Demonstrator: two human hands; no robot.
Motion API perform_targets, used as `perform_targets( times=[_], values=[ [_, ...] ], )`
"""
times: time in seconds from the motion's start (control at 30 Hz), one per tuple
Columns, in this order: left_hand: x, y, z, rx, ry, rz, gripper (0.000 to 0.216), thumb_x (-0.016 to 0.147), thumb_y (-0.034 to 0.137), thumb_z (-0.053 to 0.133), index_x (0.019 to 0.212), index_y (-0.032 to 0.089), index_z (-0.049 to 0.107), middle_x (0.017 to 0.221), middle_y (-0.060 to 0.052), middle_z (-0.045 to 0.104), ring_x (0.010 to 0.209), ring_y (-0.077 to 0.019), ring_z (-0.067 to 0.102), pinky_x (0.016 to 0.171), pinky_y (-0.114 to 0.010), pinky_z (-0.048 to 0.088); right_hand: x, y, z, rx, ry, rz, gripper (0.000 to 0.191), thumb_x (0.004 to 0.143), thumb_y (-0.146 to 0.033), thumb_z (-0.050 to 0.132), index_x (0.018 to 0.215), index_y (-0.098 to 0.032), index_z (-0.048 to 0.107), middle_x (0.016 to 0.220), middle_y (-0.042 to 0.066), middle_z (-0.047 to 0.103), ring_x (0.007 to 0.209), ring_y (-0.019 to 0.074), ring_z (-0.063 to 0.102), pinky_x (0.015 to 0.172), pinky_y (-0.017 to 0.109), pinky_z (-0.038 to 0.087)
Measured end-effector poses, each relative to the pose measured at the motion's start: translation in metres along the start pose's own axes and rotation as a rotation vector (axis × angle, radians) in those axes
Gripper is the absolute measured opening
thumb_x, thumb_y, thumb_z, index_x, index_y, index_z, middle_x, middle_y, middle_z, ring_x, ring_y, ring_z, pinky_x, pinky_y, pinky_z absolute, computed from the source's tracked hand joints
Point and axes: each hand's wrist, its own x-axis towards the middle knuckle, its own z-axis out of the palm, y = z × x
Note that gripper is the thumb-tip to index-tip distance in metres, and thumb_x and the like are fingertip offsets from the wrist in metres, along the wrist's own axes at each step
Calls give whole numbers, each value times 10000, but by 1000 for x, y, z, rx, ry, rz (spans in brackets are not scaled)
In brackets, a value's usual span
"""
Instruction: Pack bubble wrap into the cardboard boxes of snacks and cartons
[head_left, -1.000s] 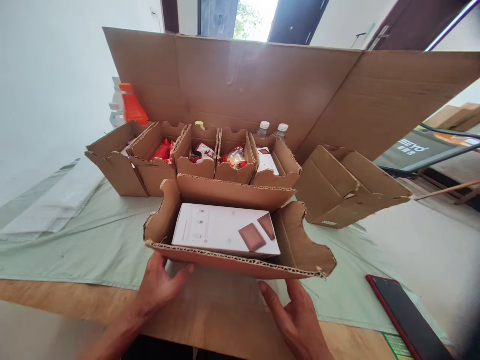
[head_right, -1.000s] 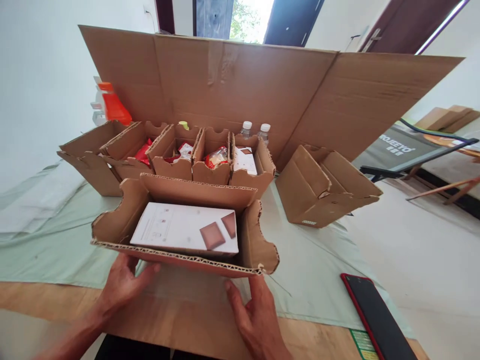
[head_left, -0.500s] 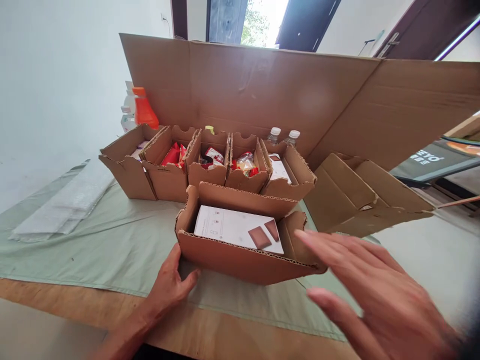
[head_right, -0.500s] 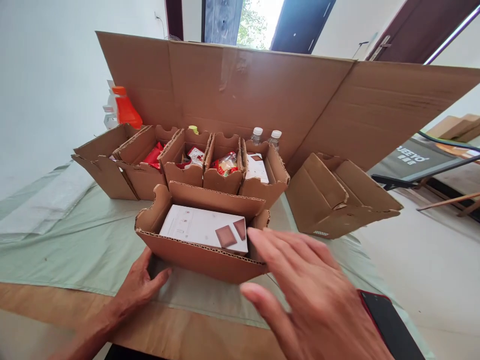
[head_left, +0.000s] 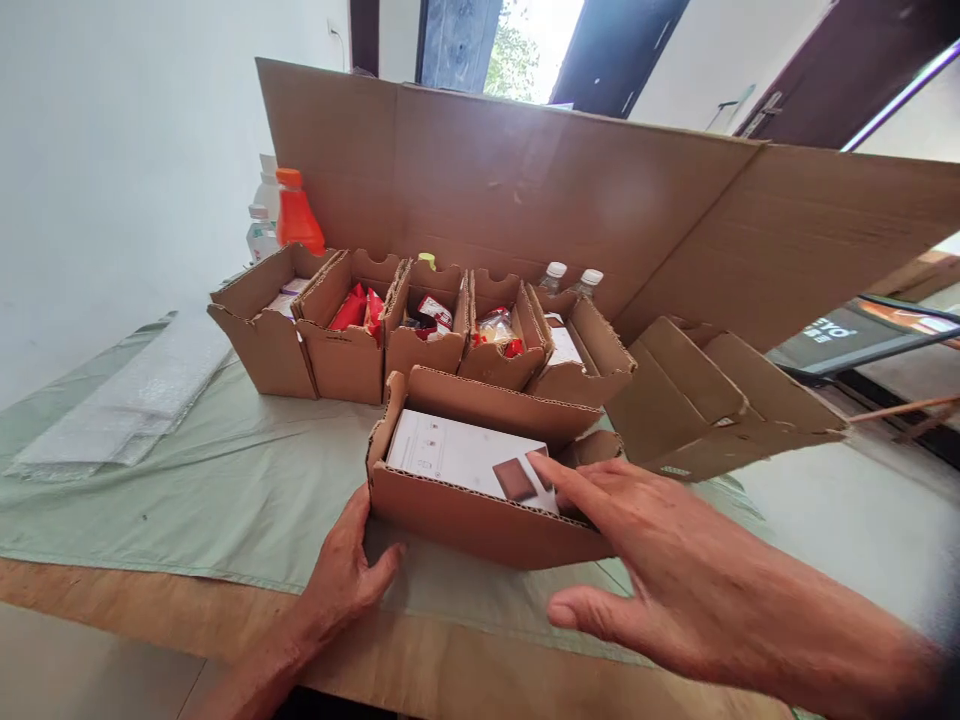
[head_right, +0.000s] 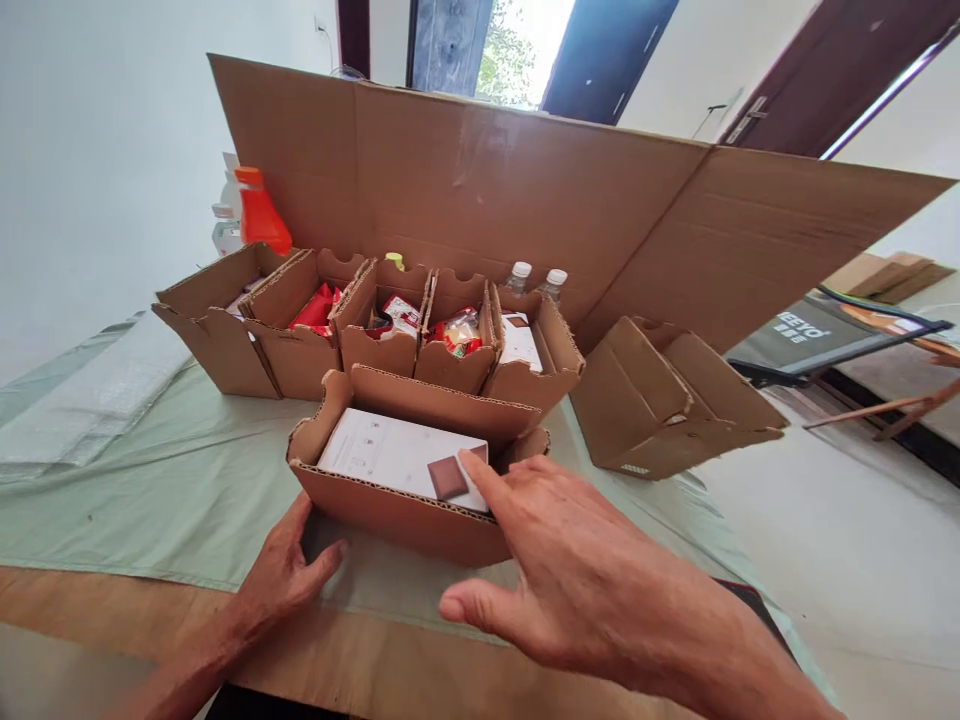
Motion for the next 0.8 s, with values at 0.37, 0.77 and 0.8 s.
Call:
perform_targets(
  times=[0.37, 0.77, 0.8],
  values=[
    [-7, -7, -3, -36, 124, -131, 662, 877, 397, 635, 1476, 206, 424, 1375, -157, 632, 1265, -324, 624, 1079, -524, 501, -95, 11, 95, 8, 697, 332, 342, 982, -348, 581, 1310, -252, 593, 1126, 61, 736, 997, 234, 711, 823, 346, 575],
    [30, 4, 10, -134, 38, -99, 503, 906, 349, 578, 1385, 208, 519, 1218, -108, 705, 1055, -240, 707, 928, -399, 578, -17, 32, 171, 463, 645, 491, 331, 985, -406, 486, 1200, -182, 601, 994, 101, 739, 803, 221, 696, 617, 308, 560],
    [33, 2, 11, -123, 28, -99, 555, 897, 334, 578, 1430, 208, 492, 1277, -123, 689, 1104, -255, 699, 976, -430, 563, -18, 37, 178, 428, 604, 479, 330, 981, -384, 474, 1207, -181, 603, 988, 97, 746, 818, 229, 707, 658, 330, 577]
  ],
)
